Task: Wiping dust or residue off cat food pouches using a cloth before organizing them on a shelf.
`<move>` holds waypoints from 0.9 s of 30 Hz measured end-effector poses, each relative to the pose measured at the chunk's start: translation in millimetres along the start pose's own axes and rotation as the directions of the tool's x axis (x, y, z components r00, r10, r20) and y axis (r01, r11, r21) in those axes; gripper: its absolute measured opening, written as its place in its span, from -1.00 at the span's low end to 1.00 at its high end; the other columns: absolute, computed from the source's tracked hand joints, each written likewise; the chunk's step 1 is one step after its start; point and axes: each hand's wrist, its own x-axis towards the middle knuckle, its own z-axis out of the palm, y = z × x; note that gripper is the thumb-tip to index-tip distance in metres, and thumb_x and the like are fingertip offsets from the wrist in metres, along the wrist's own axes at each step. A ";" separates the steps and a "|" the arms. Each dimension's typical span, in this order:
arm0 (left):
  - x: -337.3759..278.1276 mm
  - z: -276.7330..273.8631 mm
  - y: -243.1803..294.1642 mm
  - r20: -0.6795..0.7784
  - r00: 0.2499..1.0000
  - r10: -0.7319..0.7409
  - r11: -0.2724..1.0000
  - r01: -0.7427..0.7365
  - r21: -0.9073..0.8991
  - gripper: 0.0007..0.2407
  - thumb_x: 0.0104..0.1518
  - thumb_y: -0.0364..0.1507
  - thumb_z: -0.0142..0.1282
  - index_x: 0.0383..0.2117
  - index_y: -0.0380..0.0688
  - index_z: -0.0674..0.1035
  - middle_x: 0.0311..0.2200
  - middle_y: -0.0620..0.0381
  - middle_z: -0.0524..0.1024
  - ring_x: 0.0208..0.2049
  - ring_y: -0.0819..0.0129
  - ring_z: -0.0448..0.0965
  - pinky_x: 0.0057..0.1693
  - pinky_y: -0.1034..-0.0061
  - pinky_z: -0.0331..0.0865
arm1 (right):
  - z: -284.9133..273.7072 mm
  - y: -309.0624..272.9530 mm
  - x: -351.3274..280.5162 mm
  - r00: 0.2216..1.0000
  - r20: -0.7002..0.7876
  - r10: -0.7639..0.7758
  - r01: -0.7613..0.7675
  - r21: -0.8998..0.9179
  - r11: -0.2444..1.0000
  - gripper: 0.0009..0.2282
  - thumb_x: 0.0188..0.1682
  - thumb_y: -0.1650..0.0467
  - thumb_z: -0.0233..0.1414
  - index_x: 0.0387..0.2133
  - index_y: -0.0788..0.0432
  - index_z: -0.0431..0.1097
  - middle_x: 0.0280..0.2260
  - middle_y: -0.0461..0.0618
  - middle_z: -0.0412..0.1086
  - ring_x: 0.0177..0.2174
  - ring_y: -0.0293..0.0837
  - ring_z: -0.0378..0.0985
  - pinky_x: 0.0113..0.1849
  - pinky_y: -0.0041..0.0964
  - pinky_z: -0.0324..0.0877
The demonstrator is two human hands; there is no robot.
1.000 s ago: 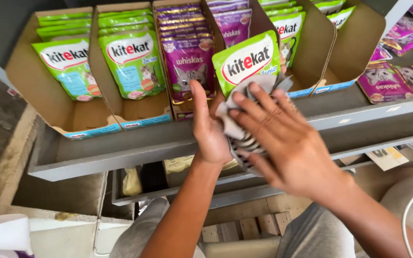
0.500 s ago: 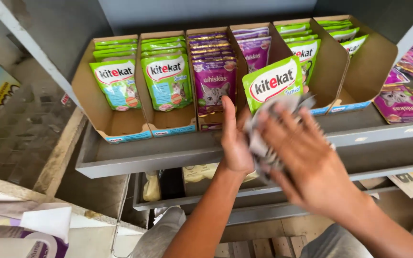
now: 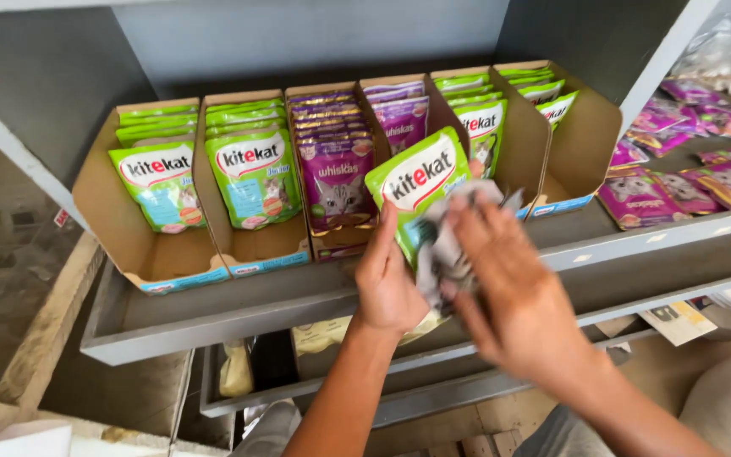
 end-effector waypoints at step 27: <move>0.4 31.1 11.2 0.188 0.978 -0.090 0.993 0.073 0.096 -0.38 0.38 -0.02 -0.39 0.44 -0.20 0.16 0.37 -0.14 0.24 0.33 0.07 0.29 0.37 0.22 0.23 | -3.9 -4.3 1.3 0.998 0.022 -0.061 0.060 0.033 0.998 -0.44 -0.13 0.42 0.11 0.18 0.42 0.23 0.29 0.27 0.20 0.32 0.23 0.18 0.30 0.11 0.07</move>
